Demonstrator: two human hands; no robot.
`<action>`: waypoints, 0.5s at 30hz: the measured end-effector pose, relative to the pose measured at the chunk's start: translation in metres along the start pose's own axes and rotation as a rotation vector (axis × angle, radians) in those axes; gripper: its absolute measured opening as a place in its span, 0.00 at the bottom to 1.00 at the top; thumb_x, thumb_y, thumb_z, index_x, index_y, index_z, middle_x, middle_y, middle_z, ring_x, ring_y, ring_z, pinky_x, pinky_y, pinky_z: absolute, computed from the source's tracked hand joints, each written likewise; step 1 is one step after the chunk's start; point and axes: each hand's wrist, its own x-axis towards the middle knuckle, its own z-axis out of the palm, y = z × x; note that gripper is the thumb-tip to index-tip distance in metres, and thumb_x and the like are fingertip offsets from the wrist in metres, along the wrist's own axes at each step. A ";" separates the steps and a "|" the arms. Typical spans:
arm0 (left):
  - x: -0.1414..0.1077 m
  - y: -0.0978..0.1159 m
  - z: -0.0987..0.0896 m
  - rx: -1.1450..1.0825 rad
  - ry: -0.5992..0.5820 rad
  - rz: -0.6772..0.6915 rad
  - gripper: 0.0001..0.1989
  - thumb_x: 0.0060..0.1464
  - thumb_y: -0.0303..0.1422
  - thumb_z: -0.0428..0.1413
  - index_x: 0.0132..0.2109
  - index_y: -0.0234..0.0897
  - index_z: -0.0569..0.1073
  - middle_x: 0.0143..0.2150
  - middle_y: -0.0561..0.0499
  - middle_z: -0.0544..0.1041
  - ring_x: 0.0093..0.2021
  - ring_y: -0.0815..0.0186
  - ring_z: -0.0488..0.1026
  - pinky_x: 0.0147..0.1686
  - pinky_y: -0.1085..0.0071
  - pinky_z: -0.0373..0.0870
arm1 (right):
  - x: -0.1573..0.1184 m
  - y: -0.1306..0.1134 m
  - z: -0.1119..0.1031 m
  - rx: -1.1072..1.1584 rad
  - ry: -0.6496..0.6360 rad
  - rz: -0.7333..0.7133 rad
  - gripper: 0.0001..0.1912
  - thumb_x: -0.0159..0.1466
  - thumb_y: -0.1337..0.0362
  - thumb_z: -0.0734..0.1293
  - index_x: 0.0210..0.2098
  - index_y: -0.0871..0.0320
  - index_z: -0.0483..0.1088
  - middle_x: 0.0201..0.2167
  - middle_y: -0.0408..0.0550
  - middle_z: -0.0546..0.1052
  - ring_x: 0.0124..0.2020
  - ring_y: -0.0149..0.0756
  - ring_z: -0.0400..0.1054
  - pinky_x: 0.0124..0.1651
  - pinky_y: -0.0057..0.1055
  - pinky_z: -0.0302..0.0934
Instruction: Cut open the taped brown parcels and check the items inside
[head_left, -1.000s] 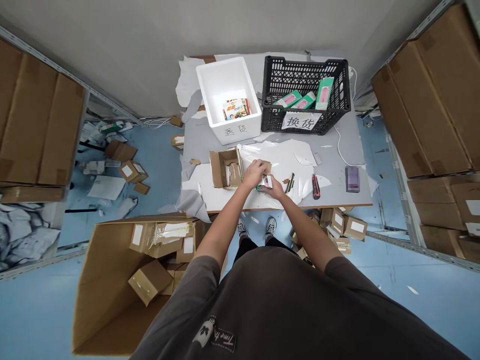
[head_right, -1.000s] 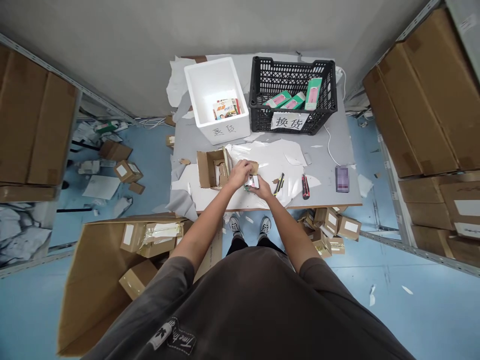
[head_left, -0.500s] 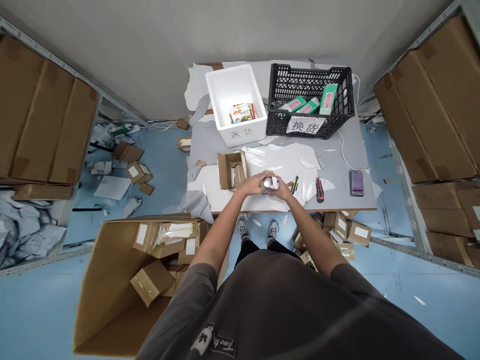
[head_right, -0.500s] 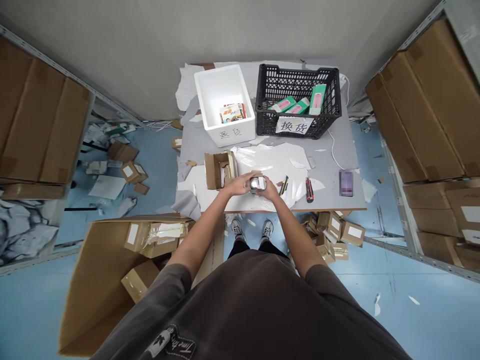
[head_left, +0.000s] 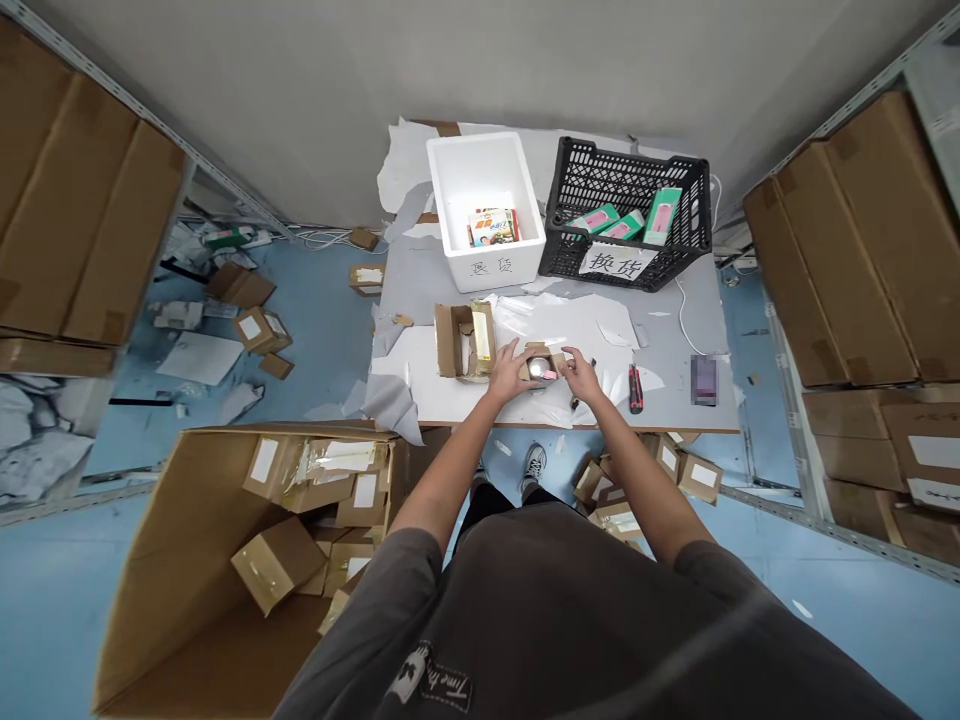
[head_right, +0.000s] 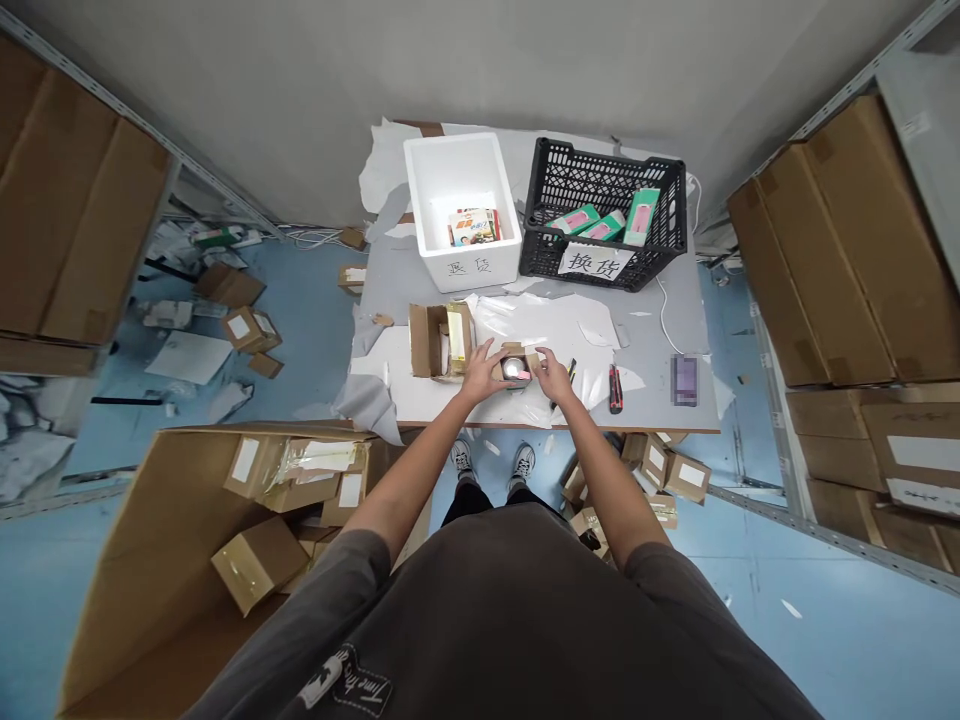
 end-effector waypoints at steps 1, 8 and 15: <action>0.000 0.001 0.003 -0.014 0.005 0.007 0.43 0.47 0.43 0.79 0.69 0.42 0.76 0.73 0.36 0.70 0.76 0.38 0.62 0.75 0.44 0.62 | -0.002 0.002 -0.001 0.018 0.011 -0.002 0.34 0.67 0.49 0.65 0.69 0.54 0.67 0.41 0.48 0.83 0.38 0.46 0.78 0.53 0.47 0.73; 0.007 0.007 0.009 -0.071 -0.035 0.023 0.40 0.48 0.37 0.77 0.66 0.41 0.74 0.63 0.40 0.77 0.66 0.45 0.72 0.69 0.49 0.70 | -0.001 -0.001 0.011 -0.152 0.124 -0.129 0.13 0.65 0.57 0.70 0.47 0.52 0.80 0.69 0.59 0.72 0.71 0.59 0.66 0.69 0.56 0.66; 0.007 0.005 0.014 -0.144 -0.138 -0.087 0.42 0.46 0.33 0.73 0.67 0.38 0.69 0.65 0.39 0.76 0.64 0.44 0.76 0.63 0.51 0.75 | 0.030 -0.024 0.021 -0.451 -0.125 -0.039 0.19 0.49 0.57 0.85 0.36 0.55 0.81 0.80 0.57 0.60 0.73 0.71 0.59 0.65 0.61 0.68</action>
